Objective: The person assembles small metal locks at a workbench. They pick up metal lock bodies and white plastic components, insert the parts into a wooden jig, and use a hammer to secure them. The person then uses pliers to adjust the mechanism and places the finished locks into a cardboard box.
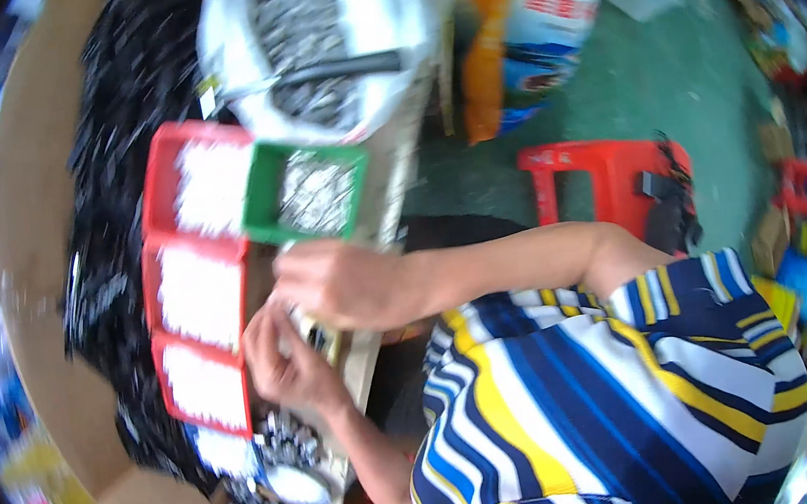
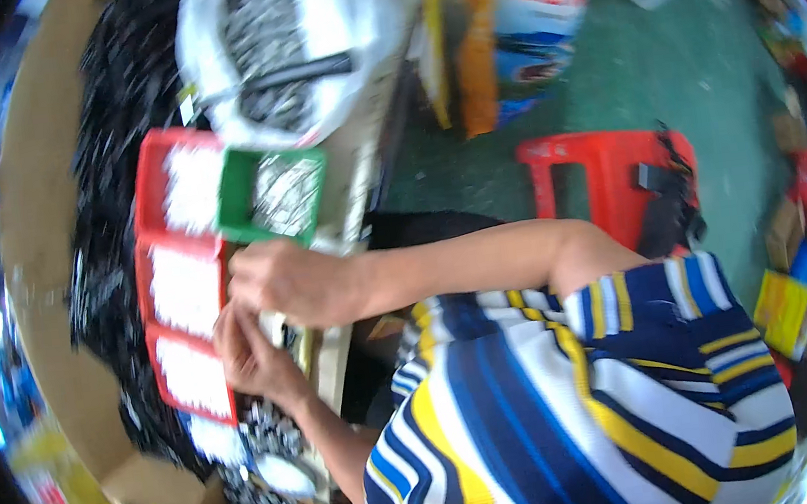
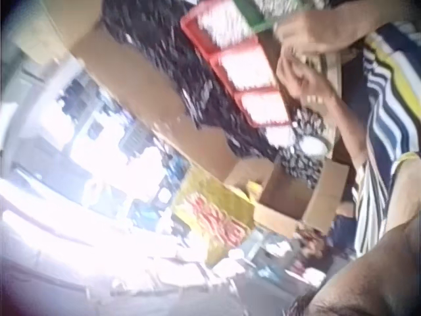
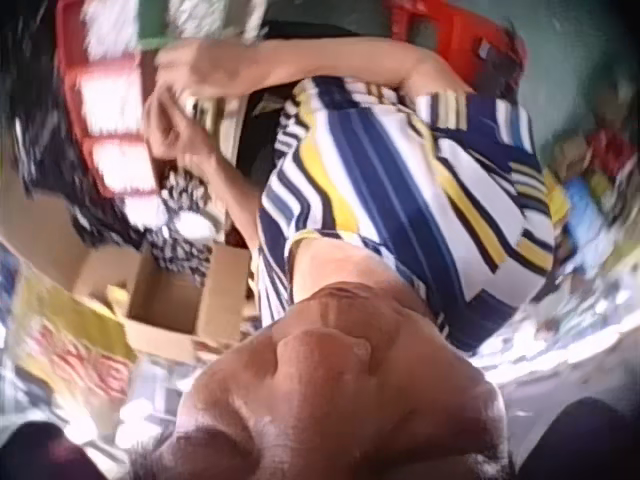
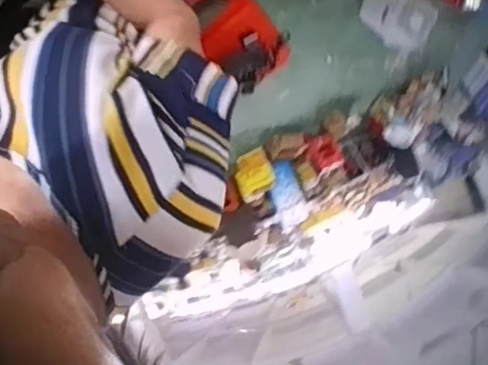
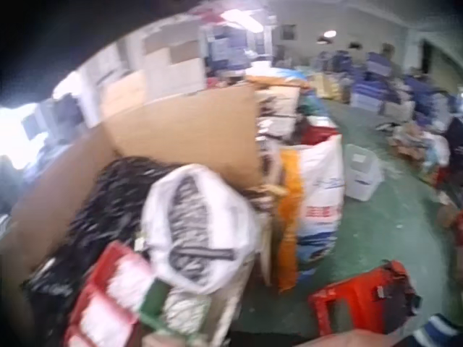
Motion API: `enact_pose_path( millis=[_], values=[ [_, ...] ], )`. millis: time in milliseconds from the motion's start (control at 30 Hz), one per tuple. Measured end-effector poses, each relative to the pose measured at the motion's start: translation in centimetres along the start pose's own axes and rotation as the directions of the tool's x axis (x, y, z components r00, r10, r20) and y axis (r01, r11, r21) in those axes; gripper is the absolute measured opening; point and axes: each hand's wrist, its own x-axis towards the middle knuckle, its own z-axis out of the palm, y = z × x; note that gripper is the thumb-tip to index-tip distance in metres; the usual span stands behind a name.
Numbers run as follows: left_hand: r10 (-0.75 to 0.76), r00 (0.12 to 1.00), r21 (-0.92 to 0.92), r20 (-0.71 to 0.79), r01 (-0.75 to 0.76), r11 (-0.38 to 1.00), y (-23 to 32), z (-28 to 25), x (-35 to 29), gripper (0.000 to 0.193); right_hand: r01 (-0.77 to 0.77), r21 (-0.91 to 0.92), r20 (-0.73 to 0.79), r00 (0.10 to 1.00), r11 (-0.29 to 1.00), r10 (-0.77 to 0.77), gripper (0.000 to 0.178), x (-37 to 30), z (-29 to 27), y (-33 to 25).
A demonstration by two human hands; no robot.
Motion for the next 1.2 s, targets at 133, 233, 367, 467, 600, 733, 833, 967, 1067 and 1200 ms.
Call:
enact_pose_path(
  millis=[133, 233, 367, 467, 600, 733, 833, 967, 1067, 1200],
  values=[
    [-0.219, 0.975, -0.135, -0.045, 0.211, 0.968, 1.4, -0.9, -0.8, 0.012, -0.258, 0.232, 0.153, 0.962, 0.938, 0.226, 0.009, 0.6, -0.7, -0.3],
    [-0.139, 0.99, -0.112, -0.04, 0.134, 0.985, 1.4, -0.7, -1.5, 0.011, -0.182, 0.155, 0.135, 0.978, 0.971, 0.161, 0.009, 0.6, -0.8, -0.7],
    [-0.273, 0.962, -0.227, 0.003, 0.267, 0.937, 1.2, -0.6, -1.9, 0.011, -0.147, 0.134, 0.133, 0.983, 0.98, 0.13, 0.011, 0.8, -0.6, -0.7],
    [-0.467, 0.883, -0.524, 0.056, 0.424, 0.739, 1.0, -0.4, -1.9, 0.015, -0.247, 0.227, 0.173, 0.962, 0.942, 0.21, 0.009, 1.4, -1.0, -0.6],
    [-0.553, 0.829, -0.649, 0.083, 0.466, 0.601, 0.5, -0.3, -2.2, 0.015, -0.253, 0.229, 0.198, 0.958, 0.94, 0.209, 0.01, 1.6, -1.1, -0.9],
    [-0.531, 0.845, -0.656, 0.068, 0.439, 0.614, 0.0, -0.5, -2.5, 0.015, -0.231, 0.199, 0.206, 0.96, 0.952, 0.19, 0.011, 1.5, -0.8, -1.7],
    [-0.516, 0.855, -0.637, 0.037, 0.418, 0.647, -0.1, -0.6, -2.7, 0.015, -0.179, 0.183, 0.21, 0.968, 0.967, 0.139, 0.013, 1.4, -0.3, -1.9],
    [-0.496, 0.868, -0.615, -0.007, 0.387, 0.687, 0.1, -1.1, -3.0, 0.013, -0.104, 0.099, 0.214, 0.973, 0.99, 0.081, 0.014, 1.5, 0.0, -2.5],
    [-0.419, 0.905, -0.473, -0.068, 0.341, 0.813, 0.4, -1.3, -2.9, 0.01, -0.042, 0.027, 0.198, 0.98, 0.999, 0.036, 0.013, 1.5, 0.4, -2.8],
    [-0.366, 0.926, -0.412, -0.096, 0.298, 0.861, 0.4, -1.7, -3.3, 0.011, -0.158, 0.114, 0.267, 0.956, 0.981, 0.123, 0.008, 1.7, 0.6, -2.8]
  ],
)
